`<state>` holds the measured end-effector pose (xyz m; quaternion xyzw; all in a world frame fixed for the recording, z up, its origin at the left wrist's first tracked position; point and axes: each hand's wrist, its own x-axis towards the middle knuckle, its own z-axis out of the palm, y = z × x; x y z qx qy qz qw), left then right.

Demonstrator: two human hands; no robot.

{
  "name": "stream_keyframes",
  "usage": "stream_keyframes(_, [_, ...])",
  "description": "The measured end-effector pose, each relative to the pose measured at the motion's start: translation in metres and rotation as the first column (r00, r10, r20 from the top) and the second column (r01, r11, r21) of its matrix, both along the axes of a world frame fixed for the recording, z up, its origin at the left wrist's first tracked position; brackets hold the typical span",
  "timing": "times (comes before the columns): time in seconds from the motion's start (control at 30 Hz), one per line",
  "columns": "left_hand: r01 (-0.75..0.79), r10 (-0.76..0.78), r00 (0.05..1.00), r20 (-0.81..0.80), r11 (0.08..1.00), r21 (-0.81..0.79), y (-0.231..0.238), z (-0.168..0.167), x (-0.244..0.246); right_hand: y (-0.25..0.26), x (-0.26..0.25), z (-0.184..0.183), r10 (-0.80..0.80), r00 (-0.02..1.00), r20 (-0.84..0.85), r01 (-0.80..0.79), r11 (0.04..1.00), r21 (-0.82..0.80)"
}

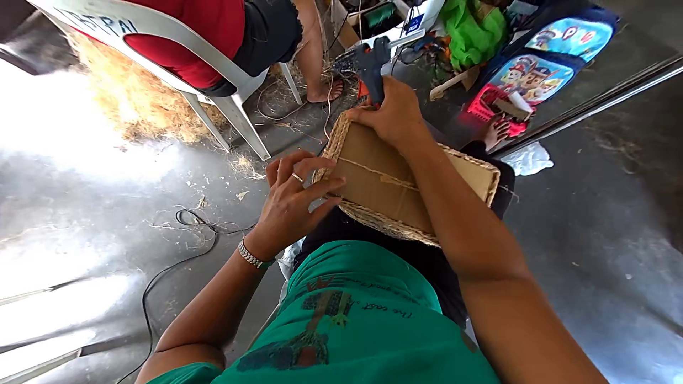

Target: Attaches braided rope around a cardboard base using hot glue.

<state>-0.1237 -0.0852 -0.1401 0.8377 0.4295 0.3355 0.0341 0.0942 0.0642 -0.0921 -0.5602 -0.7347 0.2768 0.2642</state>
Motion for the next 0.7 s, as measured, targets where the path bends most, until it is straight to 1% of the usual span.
stream_keyframes(0.1, [-0.012,0.012,1.0,0.004,1.0,0.023,0.0,-0.008,0.006,0.001,0.001,-0.001,-0.006,1.0,-0.002,0.006,1.0,0.007])
stream_keyframes(0.2, [-0.027,0.027,1.0,-0.003,1.0,0.008,-0.002,-0.008,0.011,0.002,0.002,-0.002,-0.008,1.0,0.002,0.008,1.0,0.006])
stream_keyframes(0.3, [-0.039,0.04,0.998,-0.055,0.999,0.018,-0.003,-0.007,0.015,0.002,0.002,-0.002,-0.005,1.0,-0.005,0.005,1.0,0.01])
stream_keyframes(0.37, [-0.063,0.067,0.992,-0.106,0.997,0.037,-0.007,-0.014,0.018,0.001,0.001,-0.001,-0.003,1.0,-0.012,0.003,1.0,0.001])
stream_keyframes(0.4, [-0.07,0.074,0.992,-0.099,0.997,0.044,-0.01,-0.021,0.019,0.001,0.001,0.0,-0.004,1.0,-0.019,0.004,1.0,-0.007])
stream_keyframes(0.43, [-0.067,0.069,0.996,-0.053,0.996,0.052,-0.013,-0.029,0.019,0.0,0.001,0.001,-0.005,1.0,-0.026,0.005,1.0,-0.01])
stream_keyframes(0.5, [-0.044,0.037,0.994,0.099,0.996,0.076,-0.021,-0.041,0.018,-0.001,0.002,0.002,-0.004,0.999,-0.034,0.004,1.0,-0.005])
stream_keyframes(0.57, [-0.056,0.038,0.976,0.214,0.995,0.079,-0.028,-0.038,0.012,0.0,0.003,0.002,-0.002,0.999,-0.039,0.002,1.0,-0.001])
stream_keyframes(0.63, [-0.124,0.1,0.955,0.281,0.99,0.069,-0.028,-0.033,-0.003,0.0,0.003,0.001,-0.003,0.999,-0.032,0.003,1.0,-0.008])
stream_keyframes(0.67, [-0.189,0.164,0.945,0.284,0.98,0.061,-0.026,-0.033,-0.014,0.0,0.004,0.002,-0.005,1.0,-0.026,0.005,1.0,-0.016])
stream_keyframes(0.7, [-0.269,0.249,0.935,0.254,0.962,0.045,-0.024,-0.037,-0.027,0.0,0.004,0.002,-0.007,1.0,-0.025,0.006,1.0,-0.017])
